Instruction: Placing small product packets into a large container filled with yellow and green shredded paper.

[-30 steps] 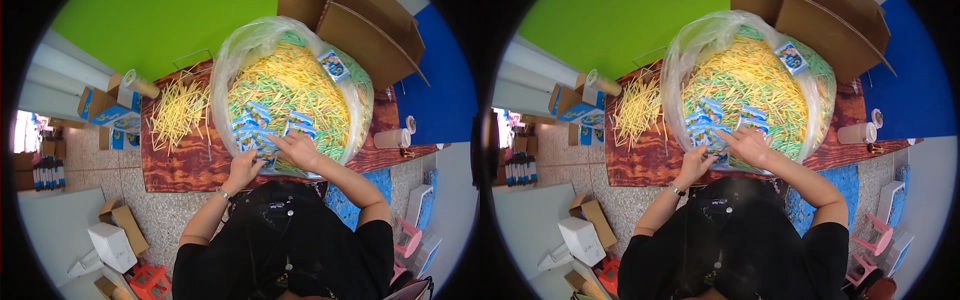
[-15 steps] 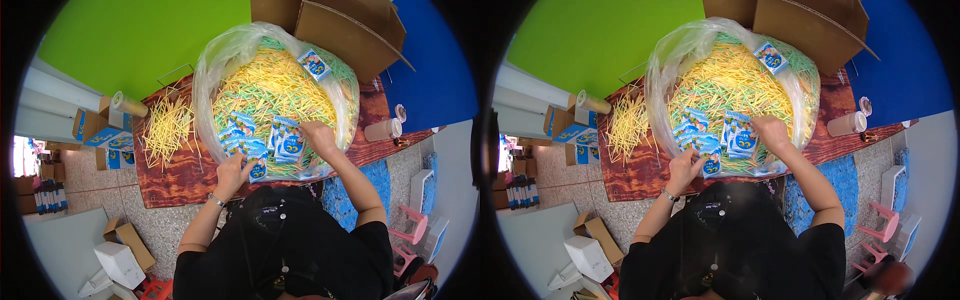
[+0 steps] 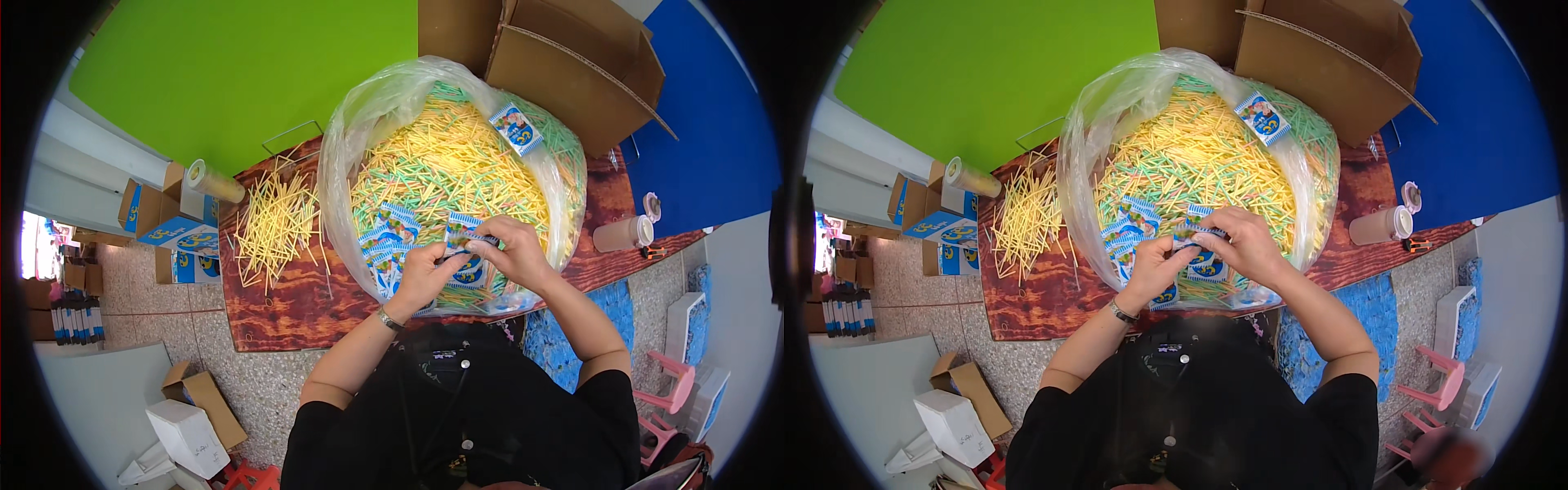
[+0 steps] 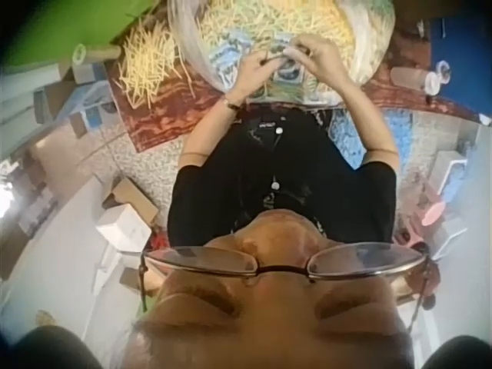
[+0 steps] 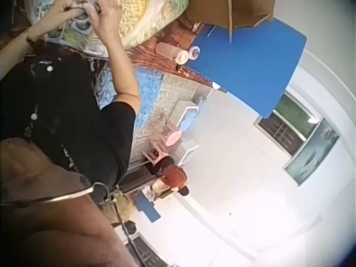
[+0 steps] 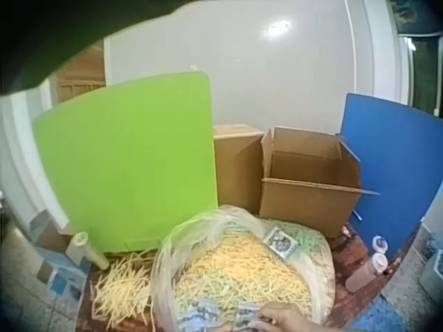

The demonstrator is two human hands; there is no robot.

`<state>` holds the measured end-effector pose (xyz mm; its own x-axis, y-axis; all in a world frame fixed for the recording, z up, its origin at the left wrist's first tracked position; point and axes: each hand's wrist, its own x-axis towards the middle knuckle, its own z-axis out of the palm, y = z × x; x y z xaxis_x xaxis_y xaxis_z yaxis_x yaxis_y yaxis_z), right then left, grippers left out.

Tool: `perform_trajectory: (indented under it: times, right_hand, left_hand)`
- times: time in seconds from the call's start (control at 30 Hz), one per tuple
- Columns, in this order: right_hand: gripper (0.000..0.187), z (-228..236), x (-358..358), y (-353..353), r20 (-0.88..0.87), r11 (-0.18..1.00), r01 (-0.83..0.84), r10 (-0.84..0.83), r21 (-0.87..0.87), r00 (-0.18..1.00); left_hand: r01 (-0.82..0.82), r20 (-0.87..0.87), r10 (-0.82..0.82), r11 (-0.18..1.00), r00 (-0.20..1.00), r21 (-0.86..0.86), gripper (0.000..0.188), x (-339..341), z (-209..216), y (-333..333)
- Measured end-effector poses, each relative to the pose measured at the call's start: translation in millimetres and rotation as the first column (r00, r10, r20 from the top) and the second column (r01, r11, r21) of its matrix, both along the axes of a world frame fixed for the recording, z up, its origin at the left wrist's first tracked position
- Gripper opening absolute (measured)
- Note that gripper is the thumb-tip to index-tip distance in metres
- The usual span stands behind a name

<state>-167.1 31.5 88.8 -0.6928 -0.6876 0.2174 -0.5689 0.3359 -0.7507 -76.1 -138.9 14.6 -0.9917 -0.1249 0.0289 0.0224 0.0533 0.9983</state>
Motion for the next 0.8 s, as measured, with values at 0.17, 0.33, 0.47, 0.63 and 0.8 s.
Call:
perform_trajectory:
  times: [0.17, 0.33, 0.47, 0.63, 0.8]
  right_hand:
    - [0.013, -1, -21, -18, -0.041, 0.977, -0.212, 0.211, -0.033, 0.977]
    - [0.015, -26, -132, -47, -0.141, 0.987, -0.105, 0.122, 0.121, 0.982]
    - [0.02, -85, -187, -70, -0.26, 0.843, -0.041, 0.211, 0.537, 0.942]
    - [0.029, -94, -186, -81, -0.131, 0.651, -0.017, 0.179, 0.759, 0.975]
    - [0.03, -102, -180, -76, -0.205, 0.647, 0.057, 0.155, 0.761, 0.966]
  left_hand:
    - [-0.165, 0.056, 0.17, 0.983, 0.984, -0.077, 0.02, 0, 3, -18]
    - [-0.225, 0.023, 0.227, 0.971, 0.974, -0.084, 0.022, -3, -5, -31]
    - [-0.221, -0.01, 0.221, 0.973, 0.975, -0.071, 0.018, -4, -8, -33]
    - [-0.242, 0.024, 0.242, 0.97, 0.97, -0.005, 0.015, 2, -30, -43]
    - [-0.185, 0.044, 0.186, 0.983, 0.982, -0.016, 0.01, -4, -27, -44]
